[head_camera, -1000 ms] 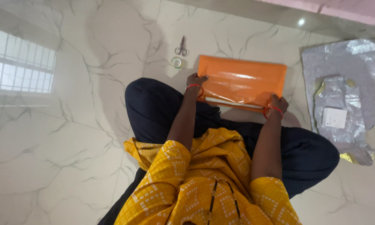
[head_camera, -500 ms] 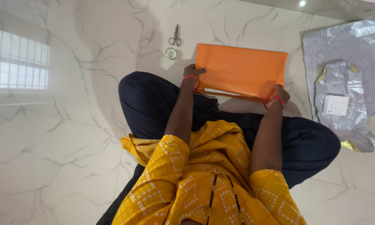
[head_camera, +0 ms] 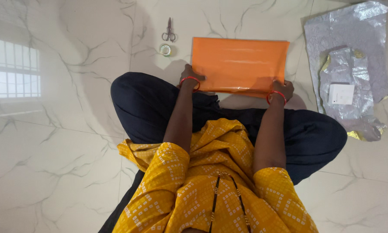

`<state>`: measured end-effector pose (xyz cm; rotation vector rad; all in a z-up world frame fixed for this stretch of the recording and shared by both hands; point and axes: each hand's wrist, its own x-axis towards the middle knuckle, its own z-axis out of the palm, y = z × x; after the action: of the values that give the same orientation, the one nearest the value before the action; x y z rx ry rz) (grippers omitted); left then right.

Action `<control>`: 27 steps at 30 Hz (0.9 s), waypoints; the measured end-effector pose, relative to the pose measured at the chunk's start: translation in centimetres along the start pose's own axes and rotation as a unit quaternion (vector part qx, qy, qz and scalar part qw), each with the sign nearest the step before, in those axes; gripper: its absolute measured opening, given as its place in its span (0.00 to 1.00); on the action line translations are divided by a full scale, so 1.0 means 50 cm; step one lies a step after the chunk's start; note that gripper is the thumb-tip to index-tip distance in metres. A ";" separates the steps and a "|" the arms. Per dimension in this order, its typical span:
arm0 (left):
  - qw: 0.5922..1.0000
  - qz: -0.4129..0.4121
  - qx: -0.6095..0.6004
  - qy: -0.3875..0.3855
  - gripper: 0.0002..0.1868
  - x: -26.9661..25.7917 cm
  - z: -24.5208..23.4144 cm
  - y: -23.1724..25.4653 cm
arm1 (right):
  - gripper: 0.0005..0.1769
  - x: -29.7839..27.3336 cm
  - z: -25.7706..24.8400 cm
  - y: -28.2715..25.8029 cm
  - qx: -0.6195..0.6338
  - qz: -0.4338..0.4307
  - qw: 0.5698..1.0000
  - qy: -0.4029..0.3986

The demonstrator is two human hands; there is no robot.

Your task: The person sits on the floor and wraps a book with orange paper. They place the book on the paper, fold the edges over, and smooth the folds to create a neat package.

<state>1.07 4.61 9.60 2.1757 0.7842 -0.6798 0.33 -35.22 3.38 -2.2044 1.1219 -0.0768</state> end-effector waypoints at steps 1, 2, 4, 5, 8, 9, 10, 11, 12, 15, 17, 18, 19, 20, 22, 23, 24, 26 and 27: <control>1.000 -0.011 0.023 -0.015 0.48 -0.013 -0.010 0.015 | 0.24 -0.001 0.001 0.003 0.007 -0.007 1.000 0.013; 0.998 -0.022 0.045 -0.030 0.50 -0.026 -0.018 0.026 | 0.25 -0.004 0.003 0.005 0.014 -0.015 0.999 0.025; 0.995 -0.034 0.079 -0.048 0.52 -0.049 -0.028 0.041 | 0.26 -0.007 0.001 0.006 0.032 -0.012 0.999 0.022; 0.993 -0.040 0.096 -0.057 0.52 -0.056 -0.028 0.044 | 0.26 -0.009 -0.001 0.006 0.044 -0.001 0.999 0.008; 0.992 -0.039 0.110 -0.040 0.48 -0.058 -0.018 0.039 | 0.28 -0.013 -0.011 -0.001 0.058 0.062 0.995 -0.054; 0.994 -0.029 0.107 -0.024 0.46 -0.052 -0.013 0.036 | 0.29 -0.015 -0.014 -0.005 0.059 0.088 0.991 -0.077; 0.994 -0.020 0.104 -0.008 0.43 -0.044 -0.006 0.033 | 0.30 -0.017 -0.017 -0.011 0.027 0.089 0.992 -0.084; 0.995 -0.010 0.101 0.008 0.40 -0.036 0.001 0.028 | 0.32 -0.020 -0.019 -0.017 -0.005 0.090 0.992 -0.090; 0.995 -0.009 0.102 0.009 0.40 -0.030 0.007 0.022 | 0.33 -0.026 -0.023 -0.022 -0.037 0.092 0.990 -0.097; 0.994 -0.018 0.109 0.009 0.42 -0.016 0.022 0.013 | 0.31 -0.050 -0.040 -0.040 -0.026 0.045 0.995 -0.081; 0.992 -0.037 0.120 0.003 0.45 -0.013 0.030 0.014 | 0.31 -0.064 -0.054 -0.060 -0.054 0.053 0.993 -0.085; 0.991 -0.037 0.132 0.010 0.42 -0.014 0.033 0.014 | 0.32 -0.071 -0.061 -0.071 -0.069 0.057 0.992 -0.087; 0.989 -0.038 0.144 0.018 0.38 -0.017 0.035 0.014 | 0.34 -0.080 -0.065 -0.081 -0.119 0.040 0.989 -0.077; 0.987 -0.038 0.155 0.025 0.35 -0.021 0.035 0.016 | 0.36 -0.090 -0.066 -0.091 -0.168 0.022 0.983 -0.065; 0.984 -0.043 0.168 0.027 0.36 -0.028 0.032 0.024 | 0.39 -0.100 -0.067 -0.102 -0.231 -0.034 0.972 -0.039; 0.983 -0.045 0.174 0.028 0.37 -0.033 0.031 0.030 | 0.40 -0.102 -0.060 -0.105 -0.244 -0.071 0.967 -0.025; 0.976 -0.014 0.209 0.056 0.40 -0.042 0.034 0.036 | 0.40 -0.106 -0.053 -0.100 -0.258 -0.108 0.960 -0.011; 0.953 0.051 0.276 0.114 0.46 -0.065 0.041 0.050 | 0.36 -0.108 -0.032 -0.084 -0.266 -0.178 0.947 0.011; 0.927 0.105 0.344 0.108 0.49 -0.080 0.043 0.052 | 0.34 -0.107 -0.020 -0.074 -0.269 -0.212 0.939 0.023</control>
<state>-0.28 0.23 12.09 2.9629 0.4333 -0.6748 -0.77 -30.21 7.54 -2.9245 0.7210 -0.0035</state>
